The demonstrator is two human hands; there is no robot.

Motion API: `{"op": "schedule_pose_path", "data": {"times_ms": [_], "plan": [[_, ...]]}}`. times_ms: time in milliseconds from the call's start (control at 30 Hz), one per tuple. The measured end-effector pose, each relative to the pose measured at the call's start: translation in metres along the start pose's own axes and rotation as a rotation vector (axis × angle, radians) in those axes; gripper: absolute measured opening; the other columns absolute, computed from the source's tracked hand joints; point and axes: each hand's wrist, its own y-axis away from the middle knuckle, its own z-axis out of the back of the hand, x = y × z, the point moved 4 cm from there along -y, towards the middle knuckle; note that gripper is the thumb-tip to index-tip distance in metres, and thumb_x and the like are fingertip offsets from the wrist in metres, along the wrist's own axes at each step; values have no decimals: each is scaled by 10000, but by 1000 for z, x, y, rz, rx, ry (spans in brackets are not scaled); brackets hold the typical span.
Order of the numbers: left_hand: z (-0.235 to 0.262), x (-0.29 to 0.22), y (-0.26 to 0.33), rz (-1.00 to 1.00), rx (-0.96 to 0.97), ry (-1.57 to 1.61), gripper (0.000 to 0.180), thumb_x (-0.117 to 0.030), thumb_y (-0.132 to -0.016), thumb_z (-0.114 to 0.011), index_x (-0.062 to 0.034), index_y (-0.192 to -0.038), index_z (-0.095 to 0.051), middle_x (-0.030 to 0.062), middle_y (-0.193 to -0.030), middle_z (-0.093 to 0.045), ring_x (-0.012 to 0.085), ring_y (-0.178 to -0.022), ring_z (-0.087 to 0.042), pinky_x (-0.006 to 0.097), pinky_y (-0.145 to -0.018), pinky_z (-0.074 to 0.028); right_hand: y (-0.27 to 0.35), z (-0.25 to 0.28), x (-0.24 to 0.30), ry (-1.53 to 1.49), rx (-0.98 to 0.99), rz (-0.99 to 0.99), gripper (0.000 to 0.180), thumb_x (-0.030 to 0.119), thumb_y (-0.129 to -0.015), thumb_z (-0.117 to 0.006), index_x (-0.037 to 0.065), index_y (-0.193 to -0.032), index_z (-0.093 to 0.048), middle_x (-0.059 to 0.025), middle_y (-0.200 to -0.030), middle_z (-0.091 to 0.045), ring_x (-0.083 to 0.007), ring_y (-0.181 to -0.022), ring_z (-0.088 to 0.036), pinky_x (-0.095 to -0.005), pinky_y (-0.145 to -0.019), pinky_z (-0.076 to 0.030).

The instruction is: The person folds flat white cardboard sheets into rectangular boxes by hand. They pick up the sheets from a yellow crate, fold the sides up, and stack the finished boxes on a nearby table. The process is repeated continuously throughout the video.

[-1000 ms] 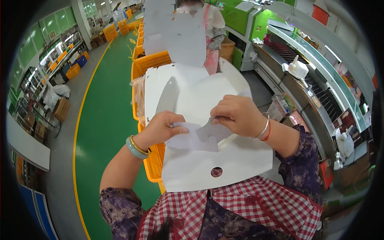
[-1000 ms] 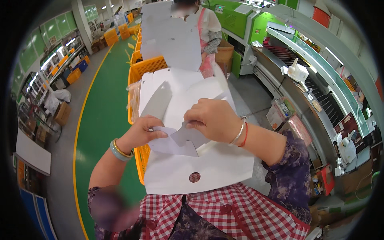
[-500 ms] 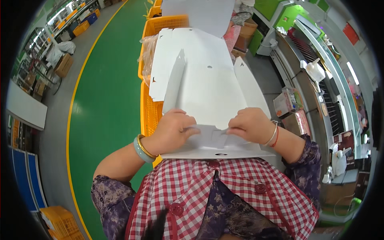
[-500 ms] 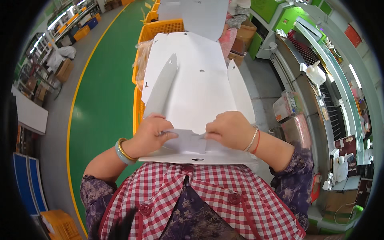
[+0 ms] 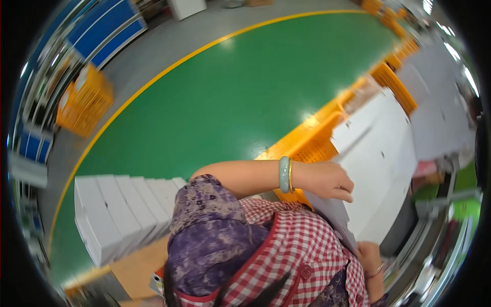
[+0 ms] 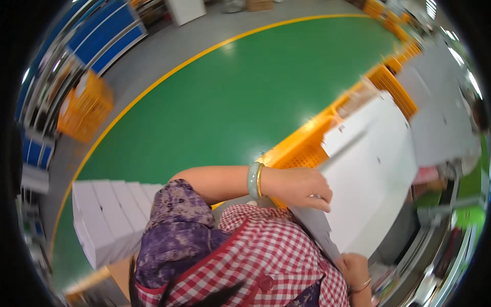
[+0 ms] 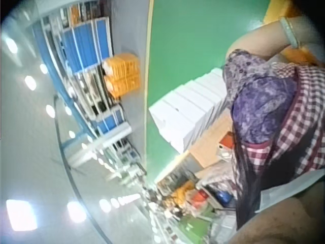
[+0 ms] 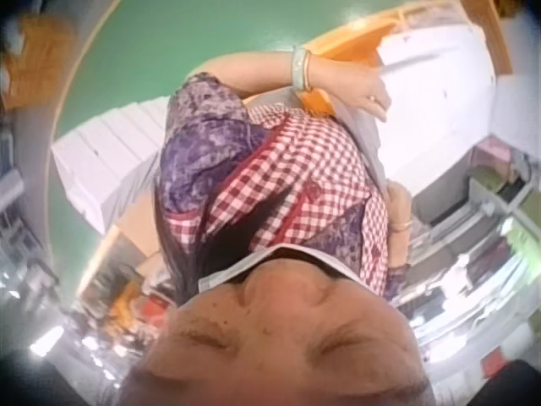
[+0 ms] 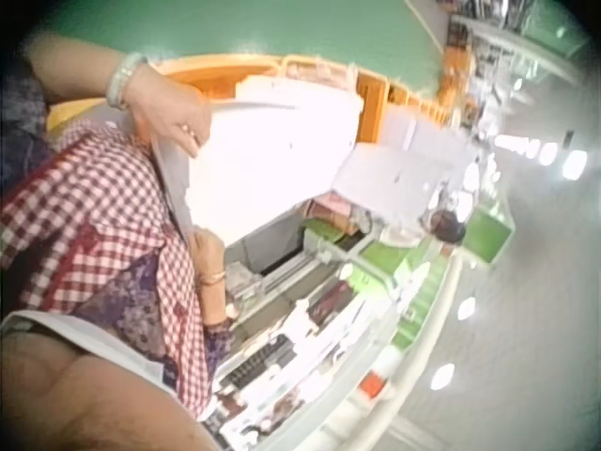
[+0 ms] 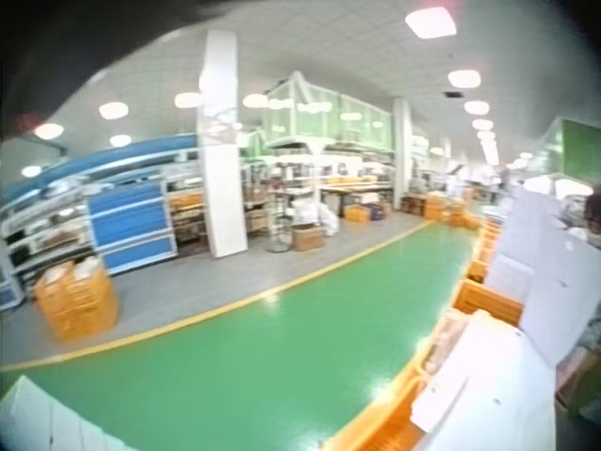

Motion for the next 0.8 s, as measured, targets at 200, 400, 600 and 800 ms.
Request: {"op": "schedule_pose_path", "data": {"times_ms": [200,400,600,800], "plan": [[-6,16,75,65,-258,90,242,-238,-808,-649,-48,-956,-630,102,-904,-628,274,-895,-572,364,-808,-446,-30,-20,-13,-150,224,-69,237,229,-786,-597,15,-873,-646,-184,-749,-643,-313,-670,-619,-355,-603,-468],[-21,46,71,151,-389,22,173,-153,-757,-658,-30,-857,-588,109,-976,-616,294,-969,-558,382,-798,-449,-52,-49,-24,-81,278,107,262,315,-779,-587,66,-842,-644,-198,-733,-619,-367,-677,-598,-409,-608,-463],[3,24,36,-65,-269,-362,199,-166,-759,-658,-54,-876,-542,136,-1051,-575,308,-1015,-541,413,-877,-428,-75,-64,-18,27,401,122,241,288,-818,-496,122,-923,-635,-183,-854,-637,-382,-796,-604,-448,-702,-475],[-4,58,50,288,-145,-440,154,-215,-768,-674,-89,-772,-586,101,-657,-578,292,-657,-543,379,-646,-409,-67,-74,-37,-159,164,81,336,365,-904,-392,167,-1004,-644,-178,-898,-647,-355,-834,-616,-407,-749,-488]]}}
